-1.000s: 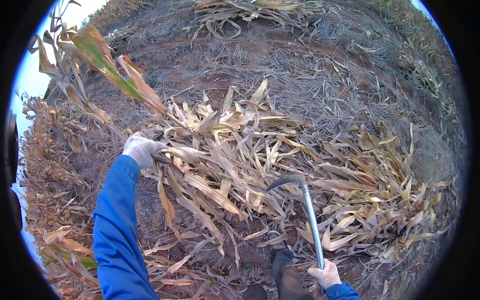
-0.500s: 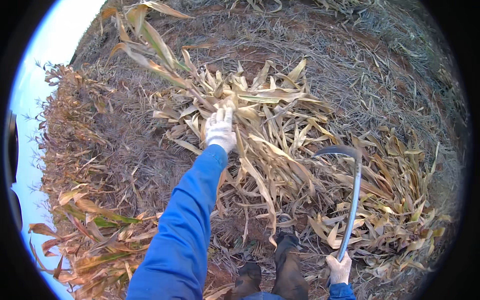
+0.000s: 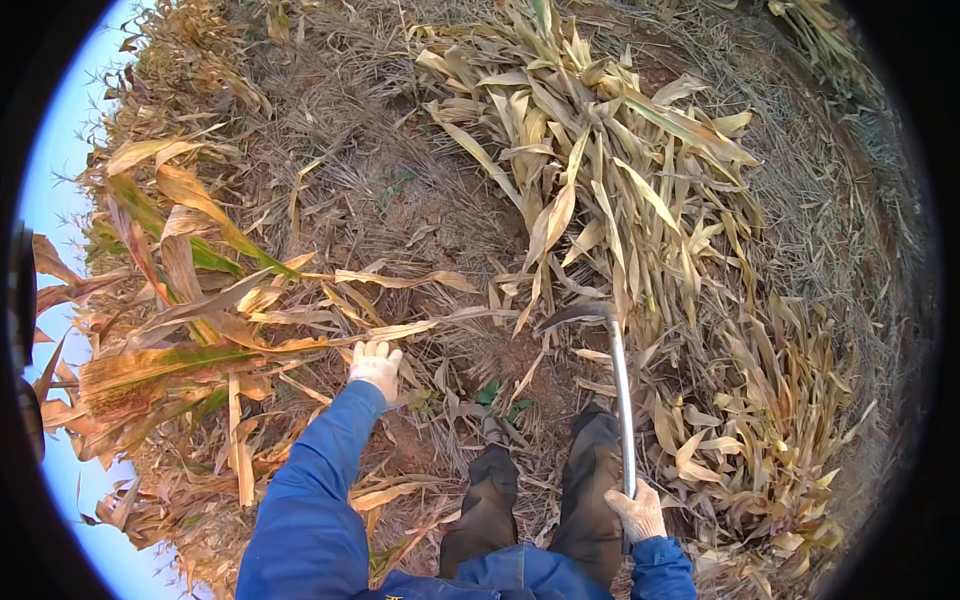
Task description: The person uses a sickle to cut dry corn stalks at their base in a field. They repeatedly grasp stalks with one hand and swing the sickle to sever them, then drop the cut stalks to the ground. The person briefly adjusts the head-mounted camera mid-episode before resuming cutting.
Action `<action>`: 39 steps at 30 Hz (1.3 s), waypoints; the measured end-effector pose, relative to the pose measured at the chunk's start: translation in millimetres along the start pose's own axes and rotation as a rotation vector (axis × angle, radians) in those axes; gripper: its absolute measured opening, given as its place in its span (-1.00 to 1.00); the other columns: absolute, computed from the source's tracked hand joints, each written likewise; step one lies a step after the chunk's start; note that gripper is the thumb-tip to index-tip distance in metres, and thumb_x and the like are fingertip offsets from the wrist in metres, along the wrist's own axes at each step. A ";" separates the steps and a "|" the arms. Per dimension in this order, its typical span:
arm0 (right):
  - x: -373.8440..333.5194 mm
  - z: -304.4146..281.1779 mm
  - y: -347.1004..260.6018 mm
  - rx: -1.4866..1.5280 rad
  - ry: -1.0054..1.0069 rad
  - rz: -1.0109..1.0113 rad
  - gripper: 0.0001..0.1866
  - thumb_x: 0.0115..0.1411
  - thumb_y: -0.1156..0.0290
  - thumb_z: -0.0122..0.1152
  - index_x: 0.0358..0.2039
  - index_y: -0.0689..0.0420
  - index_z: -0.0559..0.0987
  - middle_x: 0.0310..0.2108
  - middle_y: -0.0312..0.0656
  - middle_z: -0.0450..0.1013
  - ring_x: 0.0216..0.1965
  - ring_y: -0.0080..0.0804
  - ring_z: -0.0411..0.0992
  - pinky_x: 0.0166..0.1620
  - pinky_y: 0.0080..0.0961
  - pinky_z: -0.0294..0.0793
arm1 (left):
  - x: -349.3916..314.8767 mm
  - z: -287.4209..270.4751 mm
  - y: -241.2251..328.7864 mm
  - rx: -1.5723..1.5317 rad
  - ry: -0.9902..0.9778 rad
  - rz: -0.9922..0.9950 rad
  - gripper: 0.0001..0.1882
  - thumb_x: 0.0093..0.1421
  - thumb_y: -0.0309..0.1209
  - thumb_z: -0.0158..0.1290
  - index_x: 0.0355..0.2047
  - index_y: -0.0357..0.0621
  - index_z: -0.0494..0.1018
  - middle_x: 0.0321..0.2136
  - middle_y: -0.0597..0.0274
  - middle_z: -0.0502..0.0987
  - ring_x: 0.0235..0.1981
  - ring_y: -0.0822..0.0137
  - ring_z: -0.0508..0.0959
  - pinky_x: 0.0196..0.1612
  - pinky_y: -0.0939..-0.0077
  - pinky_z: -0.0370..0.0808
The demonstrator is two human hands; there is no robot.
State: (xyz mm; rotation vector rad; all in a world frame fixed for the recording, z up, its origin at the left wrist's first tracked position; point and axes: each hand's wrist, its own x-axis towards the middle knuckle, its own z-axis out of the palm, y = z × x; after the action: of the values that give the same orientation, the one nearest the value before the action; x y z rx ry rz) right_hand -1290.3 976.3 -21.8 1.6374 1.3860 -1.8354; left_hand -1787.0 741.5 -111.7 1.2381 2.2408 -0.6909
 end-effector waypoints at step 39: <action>109.2 260.1 98.9 -0.687 -0.120 0.073 -0.58 0.04 0.12 0.44 -0.29 0.25 0.64 -0.47 0.05 0.60 -0.42 -0.14 0.63 -0.28 -0.23 0.62 | -199.0 56.9 -242.3 0.271 -0.306 -0.280 -0.86 0.24 -0.38 0.09 -0.26 -0.04 0.63 -0.36 0.07 0.70 -0.28 0.07 0.74 -0.22 0.14 0.63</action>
State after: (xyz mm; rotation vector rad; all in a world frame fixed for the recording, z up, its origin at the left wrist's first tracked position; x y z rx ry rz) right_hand -1398.6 758.2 -195.2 1.1778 1.6275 -1.1873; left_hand -1893.1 470.2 17.2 0.8644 2.1276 -1.2360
